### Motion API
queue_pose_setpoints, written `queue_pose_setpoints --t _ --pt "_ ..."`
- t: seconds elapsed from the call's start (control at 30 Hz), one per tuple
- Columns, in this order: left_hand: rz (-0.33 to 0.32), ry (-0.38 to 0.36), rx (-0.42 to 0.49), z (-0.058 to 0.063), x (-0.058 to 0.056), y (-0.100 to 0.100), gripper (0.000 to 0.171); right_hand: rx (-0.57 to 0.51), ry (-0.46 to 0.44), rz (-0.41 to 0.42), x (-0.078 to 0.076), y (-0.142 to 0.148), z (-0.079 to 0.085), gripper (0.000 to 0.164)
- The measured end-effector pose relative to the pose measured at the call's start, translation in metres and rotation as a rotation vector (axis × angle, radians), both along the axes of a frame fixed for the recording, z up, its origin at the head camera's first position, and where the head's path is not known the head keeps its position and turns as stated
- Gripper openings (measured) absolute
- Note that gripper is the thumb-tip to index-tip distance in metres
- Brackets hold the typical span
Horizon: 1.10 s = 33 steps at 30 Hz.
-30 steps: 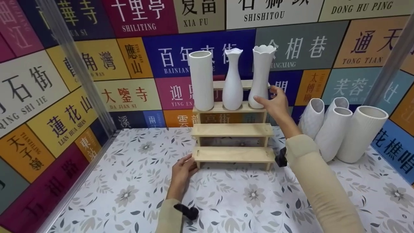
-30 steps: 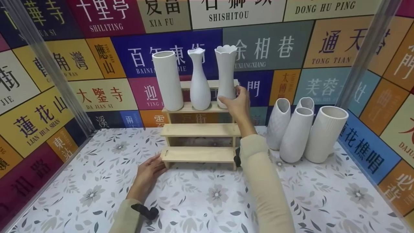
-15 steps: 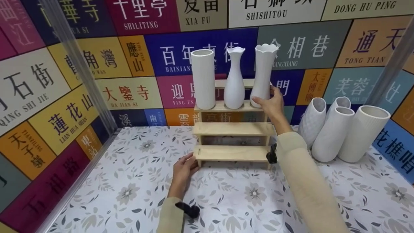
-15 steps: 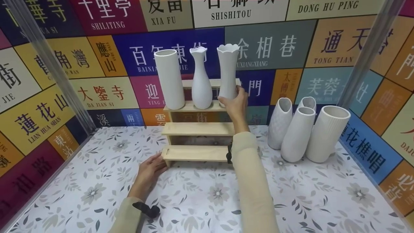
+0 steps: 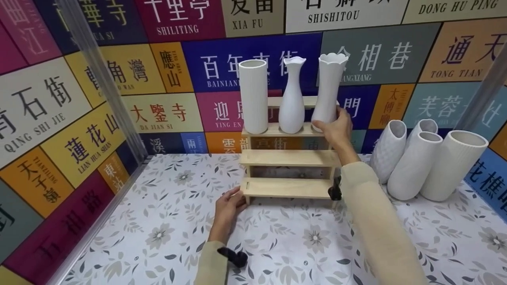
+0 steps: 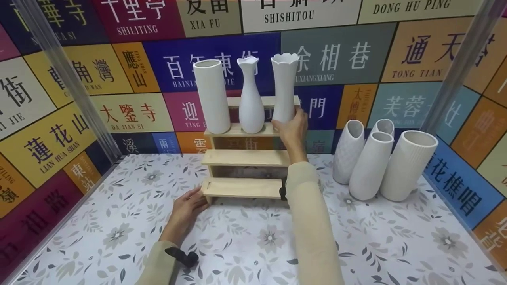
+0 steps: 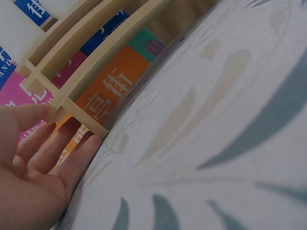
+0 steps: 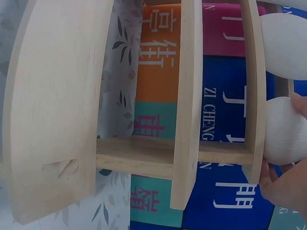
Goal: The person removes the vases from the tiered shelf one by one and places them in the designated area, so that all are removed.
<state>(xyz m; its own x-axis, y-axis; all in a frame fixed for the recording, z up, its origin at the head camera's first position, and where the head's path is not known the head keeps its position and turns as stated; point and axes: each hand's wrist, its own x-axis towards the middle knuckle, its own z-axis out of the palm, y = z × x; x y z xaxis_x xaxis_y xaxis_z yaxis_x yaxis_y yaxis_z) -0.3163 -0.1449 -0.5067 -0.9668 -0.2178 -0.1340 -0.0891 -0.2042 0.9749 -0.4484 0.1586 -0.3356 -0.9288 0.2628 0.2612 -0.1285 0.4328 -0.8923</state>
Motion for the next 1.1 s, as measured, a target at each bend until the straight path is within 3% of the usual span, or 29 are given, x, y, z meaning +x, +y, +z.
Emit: queue_pose_setpoints --t 0.2,0.43,0.73,1.1 --pt "0.000 0.015 0.009 -0.001 0.000 0.000 0.043 0.014 0.033 -0.021 0.007 0.005 -0.002 0.084" --pt "0.014 -0.021 -0.032 -0.001 -0.001 0.001 0.042 0.016 0.067 -0.038 0.021 0.019 -0.006 0.085" --pt "0.011 -0.023 -0.037 0.001 -0.001 0.000 0.042 0.017 0.068 -0.068 0.048 0.042 -0.011 0.084" --pt "0.015 -0.013 -0.049 0.003 0.002 0.002 0.043 0.053 0.049 -0.017 0.087 0.068 -0.032 0.092"
